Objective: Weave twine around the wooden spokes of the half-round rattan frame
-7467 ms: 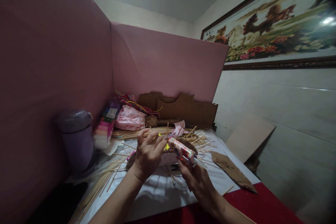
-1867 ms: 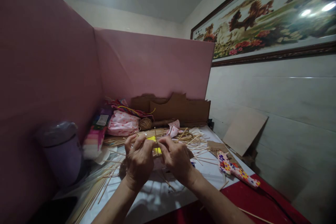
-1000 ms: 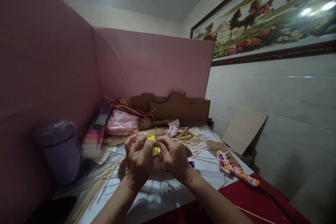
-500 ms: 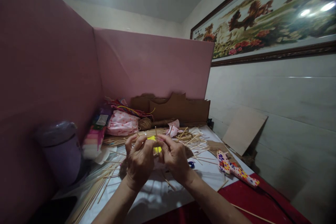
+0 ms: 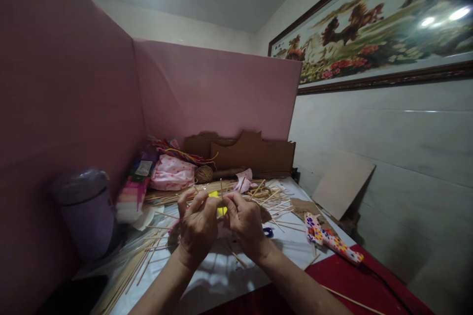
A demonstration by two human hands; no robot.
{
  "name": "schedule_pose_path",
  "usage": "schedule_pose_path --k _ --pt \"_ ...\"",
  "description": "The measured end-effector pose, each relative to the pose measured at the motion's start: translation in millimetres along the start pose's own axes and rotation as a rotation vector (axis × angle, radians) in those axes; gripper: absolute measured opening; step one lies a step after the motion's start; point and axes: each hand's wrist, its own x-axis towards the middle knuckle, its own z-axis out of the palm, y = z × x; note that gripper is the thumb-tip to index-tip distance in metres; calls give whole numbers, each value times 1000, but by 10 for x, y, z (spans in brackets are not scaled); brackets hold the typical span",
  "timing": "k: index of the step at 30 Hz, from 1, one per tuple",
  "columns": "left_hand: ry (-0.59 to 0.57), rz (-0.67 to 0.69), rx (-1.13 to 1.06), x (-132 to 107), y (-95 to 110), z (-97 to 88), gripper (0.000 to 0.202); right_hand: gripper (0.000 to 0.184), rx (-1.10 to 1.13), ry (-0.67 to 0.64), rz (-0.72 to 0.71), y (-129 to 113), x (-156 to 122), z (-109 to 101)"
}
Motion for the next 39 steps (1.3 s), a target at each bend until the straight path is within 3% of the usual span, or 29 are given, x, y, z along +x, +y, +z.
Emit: schedule_pose_path --k 11,18,25,32,36,39 --pt "7 11 -1 -9 -2 13 21 26 107 -46 1 -14 -36 9" --pt "-1 10 -1 8 18 -1 20 26 63 18 2 -18 -43 18" --pt "0 6 -6 17 22 -10 16 25 225 -11 45 6 -84 65" --pt "5 13 0 23 17 -15 12 24 157 43 4 -6 -62 57" --pt "3 9 5 22 -5 -16 12 27 231 87 37 23 -150 67" --pt "14 5 31 33 -54 -24 17 20 290 123 42 63 -256 83"
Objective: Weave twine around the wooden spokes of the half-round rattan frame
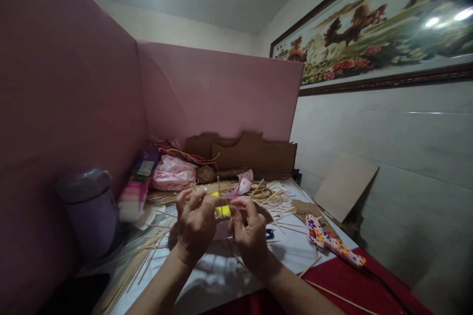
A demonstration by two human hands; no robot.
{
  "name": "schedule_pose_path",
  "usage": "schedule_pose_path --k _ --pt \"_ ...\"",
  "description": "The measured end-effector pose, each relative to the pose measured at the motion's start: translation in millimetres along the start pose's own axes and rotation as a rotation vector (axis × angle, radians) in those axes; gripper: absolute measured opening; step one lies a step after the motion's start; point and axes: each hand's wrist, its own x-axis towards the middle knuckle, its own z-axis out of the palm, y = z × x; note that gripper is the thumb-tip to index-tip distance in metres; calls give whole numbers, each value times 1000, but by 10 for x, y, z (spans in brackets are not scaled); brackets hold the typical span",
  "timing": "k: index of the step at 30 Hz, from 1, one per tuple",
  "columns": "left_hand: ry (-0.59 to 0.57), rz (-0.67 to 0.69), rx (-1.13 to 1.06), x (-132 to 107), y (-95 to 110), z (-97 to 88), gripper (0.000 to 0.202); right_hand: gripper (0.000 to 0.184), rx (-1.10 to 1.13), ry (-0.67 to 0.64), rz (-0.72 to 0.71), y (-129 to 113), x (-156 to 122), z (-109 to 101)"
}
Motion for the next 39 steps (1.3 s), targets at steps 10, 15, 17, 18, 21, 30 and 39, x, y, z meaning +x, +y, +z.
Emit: schedule_pose_path --k 10,15,17,18,21,30,39 --pt "151 -143 47 141 -152 -85 8 17 146 112 -105 39 -81 -79" --pt "123 -155 -12 103 -187 -51 9 23 111 151 -139 70 -15 -153" --pt "95 -161 -3 74 -198 -29 9 19 31 178 -179 71 33 -178" --pt "76 -161 2 61 -199 -19 9 15 -13 197 -196 68 59 -186" --pt "24 -140 5 38 -185 4 10 7 -105 244 -253 60 128 -199" --pt "-14 -144 -19 27 -135 39 8 27 -77 141 -189 145 41 -222" --pt "176 -392 15 209 -345 -99 5 24 233 539 15 156 102 -219"
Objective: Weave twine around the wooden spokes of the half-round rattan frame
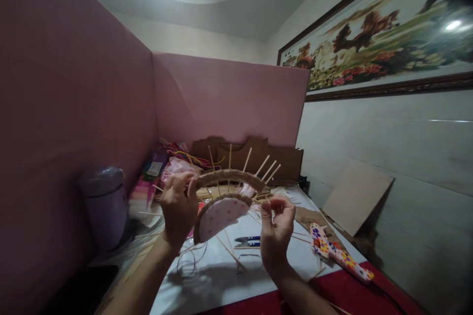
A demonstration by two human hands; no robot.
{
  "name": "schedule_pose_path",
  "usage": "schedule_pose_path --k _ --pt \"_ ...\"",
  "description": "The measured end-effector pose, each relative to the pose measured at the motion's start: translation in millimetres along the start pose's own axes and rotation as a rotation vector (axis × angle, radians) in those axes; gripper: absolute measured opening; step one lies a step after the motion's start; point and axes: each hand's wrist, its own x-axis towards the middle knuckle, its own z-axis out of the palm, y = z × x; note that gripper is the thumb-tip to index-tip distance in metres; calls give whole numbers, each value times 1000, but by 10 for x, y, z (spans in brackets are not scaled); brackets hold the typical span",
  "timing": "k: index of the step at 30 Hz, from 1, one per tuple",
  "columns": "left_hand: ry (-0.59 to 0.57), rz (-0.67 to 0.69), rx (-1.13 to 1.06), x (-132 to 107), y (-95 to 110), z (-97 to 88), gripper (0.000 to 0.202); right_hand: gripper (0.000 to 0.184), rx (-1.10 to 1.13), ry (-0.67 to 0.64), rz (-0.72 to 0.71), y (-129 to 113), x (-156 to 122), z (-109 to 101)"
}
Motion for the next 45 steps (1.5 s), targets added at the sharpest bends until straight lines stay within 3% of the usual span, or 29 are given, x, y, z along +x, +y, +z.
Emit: schedule_pose_path --k 2,5,7,9,12,17,22,24,30,33,36,40,43,45 --pt "20 -146 -31 106 9 -19 7 35 136 -48 169 11 9 29" --pt "41 -324 -131 250 86 -23 10 53 379 -357 397 -32 2 71" --pt "60 -385 -212 300 165 -3 11 57 514 -567 457 -94 -6 88" --pt "63 -418 -265 289 242 37 11 55 597 -642 482 -152 -11 93" --pt "24 -437 -275 161 321 121 10 47 637 -561 584 -182 -22 90" --pt "-69 -370 -243 -85 367 205 6 37 636 -348 876 -141 -62 116" --pt "-146 -81 0 -62 367 82 17 34 660 -196 991 -112 -28 131" --pt "-115 -49 66 -32 320 12 20 34 666 -165 992 -89 9 121" --pt "-44 -541 -346 -125 -108 -42 26 31 630 -249 1023 5 103 51" --pt "-77 -589 -407 -194 -310 -40 27 28 596 -309 1028 50 128 14" --pt "-112 -544 -390 -188 -354 -86 27 25 572 -343 1038 69 145 -9" --pt "-127 -409 -274 -60 -179 -160 17 23 561 -395 1040 49 151 -19" --pt "-272 -99 -33 87 24 -146 11 24 556 -390 1024 47 144 -20" --pt "-387 31 129 180 150 -103 16 24 546 -394 1008 53 139 -20"
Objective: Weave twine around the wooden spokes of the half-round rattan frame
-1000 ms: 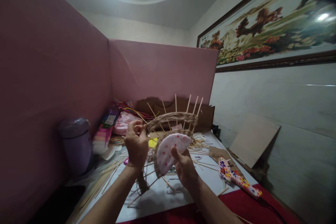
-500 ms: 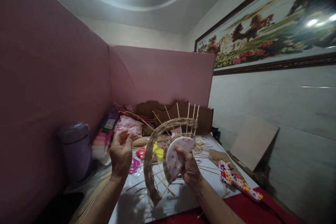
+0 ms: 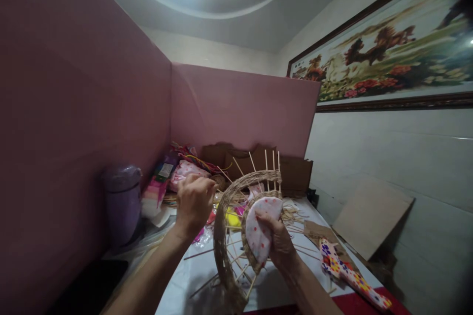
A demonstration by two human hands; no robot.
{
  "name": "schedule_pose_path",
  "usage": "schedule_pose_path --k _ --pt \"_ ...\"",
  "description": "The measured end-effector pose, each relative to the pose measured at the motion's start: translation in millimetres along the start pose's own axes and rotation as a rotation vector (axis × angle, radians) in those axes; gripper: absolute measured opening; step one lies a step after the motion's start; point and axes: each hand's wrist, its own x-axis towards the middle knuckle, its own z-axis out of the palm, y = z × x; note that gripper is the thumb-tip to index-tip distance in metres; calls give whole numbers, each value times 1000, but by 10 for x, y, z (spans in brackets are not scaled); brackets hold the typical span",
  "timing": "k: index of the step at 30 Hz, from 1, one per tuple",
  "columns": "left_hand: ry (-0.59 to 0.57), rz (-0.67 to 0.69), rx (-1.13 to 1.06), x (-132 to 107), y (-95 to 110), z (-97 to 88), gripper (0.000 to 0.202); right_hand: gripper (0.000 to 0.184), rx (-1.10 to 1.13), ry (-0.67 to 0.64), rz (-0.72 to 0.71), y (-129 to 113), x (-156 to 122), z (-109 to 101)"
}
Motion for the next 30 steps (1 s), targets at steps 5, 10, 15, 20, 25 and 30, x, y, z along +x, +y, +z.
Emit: schedule_pose_path --k 5,10,15,20,25,30 --pt "-24 53 187 141 191 55 27 26 -1 6 -7 -8 -16 31" --pt "-122 21 97 125 222 179 19 25 22 10 -1 -33 -36 78" --pt "-120 -23 62 130 243 229 19 25 -4 6 -6 -27 -36 71" --pt "-120 -72 4 142 250 221 20 24 9 10 -19 -16 -38 60" --pt "-125 -97 -23 143 216 232 20 26 28 4 3 -25 -44 75" --pt "-130 -123 -53 144 219 232 20 25 10 7 -7 -23 -43 74"
